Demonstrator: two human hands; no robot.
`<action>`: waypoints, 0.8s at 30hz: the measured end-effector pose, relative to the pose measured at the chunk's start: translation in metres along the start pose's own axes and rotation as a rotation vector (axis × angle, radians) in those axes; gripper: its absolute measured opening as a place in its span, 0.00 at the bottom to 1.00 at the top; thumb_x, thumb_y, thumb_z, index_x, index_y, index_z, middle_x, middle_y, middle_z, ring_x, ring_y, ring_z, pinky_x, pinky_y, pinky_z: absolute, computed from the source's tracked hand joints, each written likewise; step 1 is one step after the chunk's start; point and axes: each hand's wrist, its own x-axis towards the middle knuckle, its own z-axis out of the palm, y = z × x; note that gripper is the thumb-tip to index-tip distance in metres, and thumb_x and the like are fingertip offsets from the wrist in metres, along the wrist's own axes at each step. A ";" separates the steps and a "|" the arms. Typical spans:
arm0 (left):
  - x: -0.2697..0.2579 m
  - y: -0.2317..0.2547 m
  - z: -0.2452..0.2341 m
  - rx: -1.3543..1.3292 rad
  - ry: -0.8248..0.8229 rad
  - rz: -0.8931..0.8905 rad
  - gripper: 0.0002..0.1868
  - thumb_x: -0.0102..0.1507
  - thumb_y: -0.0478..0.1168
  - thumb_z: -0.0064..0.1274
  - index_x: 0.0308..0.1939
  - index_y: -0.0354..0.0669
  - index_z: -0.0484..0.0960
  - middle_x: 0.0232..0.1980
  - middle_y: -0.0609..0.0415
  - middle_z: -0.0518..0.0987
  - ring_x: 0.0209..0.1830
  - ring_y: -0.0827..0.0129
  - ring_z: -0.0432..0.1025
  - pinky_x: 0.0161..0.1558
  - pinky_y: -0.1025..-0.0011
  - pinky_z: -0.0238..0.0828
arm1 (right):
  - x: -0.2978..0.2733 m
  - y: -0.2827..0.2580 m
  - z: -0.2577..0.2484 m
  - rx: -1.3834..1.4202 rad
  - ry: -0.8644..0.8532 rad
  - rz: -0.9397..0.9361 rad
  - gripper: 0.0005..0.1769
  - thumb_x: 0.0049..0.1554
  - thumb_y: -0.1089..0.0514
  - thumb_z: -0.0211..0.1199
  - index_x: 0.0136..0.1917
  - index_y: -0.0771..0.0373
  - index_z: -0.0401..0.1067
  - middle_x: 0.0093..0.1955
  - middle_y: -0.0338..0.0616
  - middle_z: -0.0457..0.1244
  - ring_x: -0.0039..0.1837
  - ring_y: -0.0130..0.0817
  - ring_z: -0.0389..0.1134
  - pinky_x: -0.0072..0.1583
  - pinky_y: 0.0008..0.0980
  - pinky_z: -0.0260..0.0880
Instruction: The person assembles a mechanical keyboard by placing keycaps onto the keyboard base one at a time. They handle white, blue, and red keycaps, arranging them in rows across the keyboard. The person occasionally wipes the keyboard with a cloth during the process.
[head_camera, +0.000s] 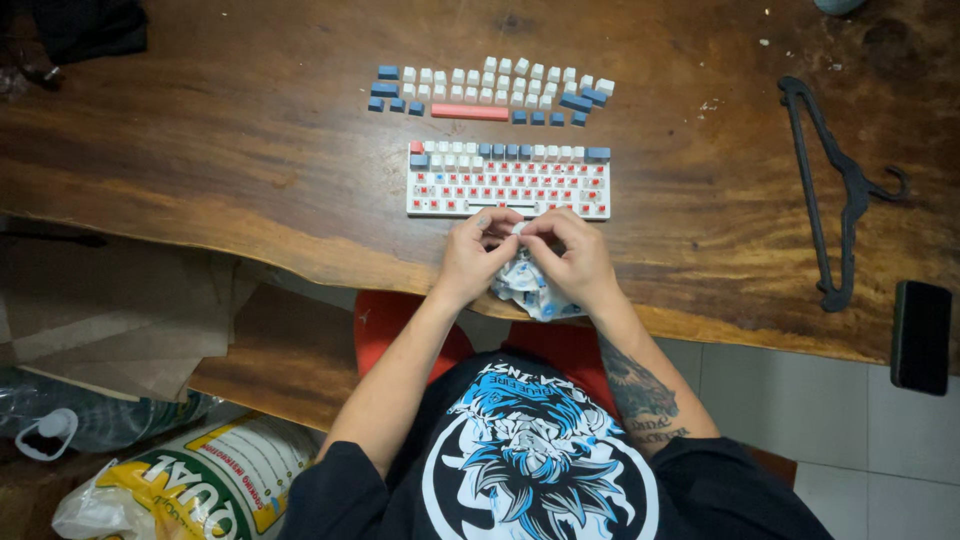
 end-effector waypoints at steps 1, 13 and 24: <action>0.000 -0.001 0.001 -0.003 0.006 0.000 0.13 0.63 0.30 0.57 0.52 0.36 0.81 0.44 0.56 0.83 0.45 0.77 0.77 0.46 0.77 0.79 | -0.001 -0.001 0.000 0.008 -0.024 -0.009 0.05 0.57 0.63 0.68 0.48 0.66 0.77 0.46 0.43 0.68 0.44 0.27 0.70 0.45 0.24 0.70; -0.004 0.012 0.005 0.160 0.048 0.038 0.11 0.62 0.32 0.62 0.47 0.37 0.81 0.38 0.58 0.80 0.37 0.80 0.74 0.41 0.78 0.76 | 0.000 -0.002 0.001 0.082 0.001 0.027 0.05 0.60 0.64 0.65 0.50 0.65 0.75 0.47 0.44 0.67 0.46 0.32 0.72 0.48 0.28 0.73; -0.004 0.023 0.009 0.294 0.034 0.141 0.11 0.60 0.30 0.59 0.47 0.36 0.81 0.39 0.56 0.80 0.37 0.77 0.75 0.41 0.77 0.77 | -0.002 -0.005 0.009 -0.102 0.040 -0.045 0.06 0.56 0.63 0.69 0.49 0.65 0.77 0.44 0.46 0.68 0.43 0.33 0.72 0.45 0.30 0.72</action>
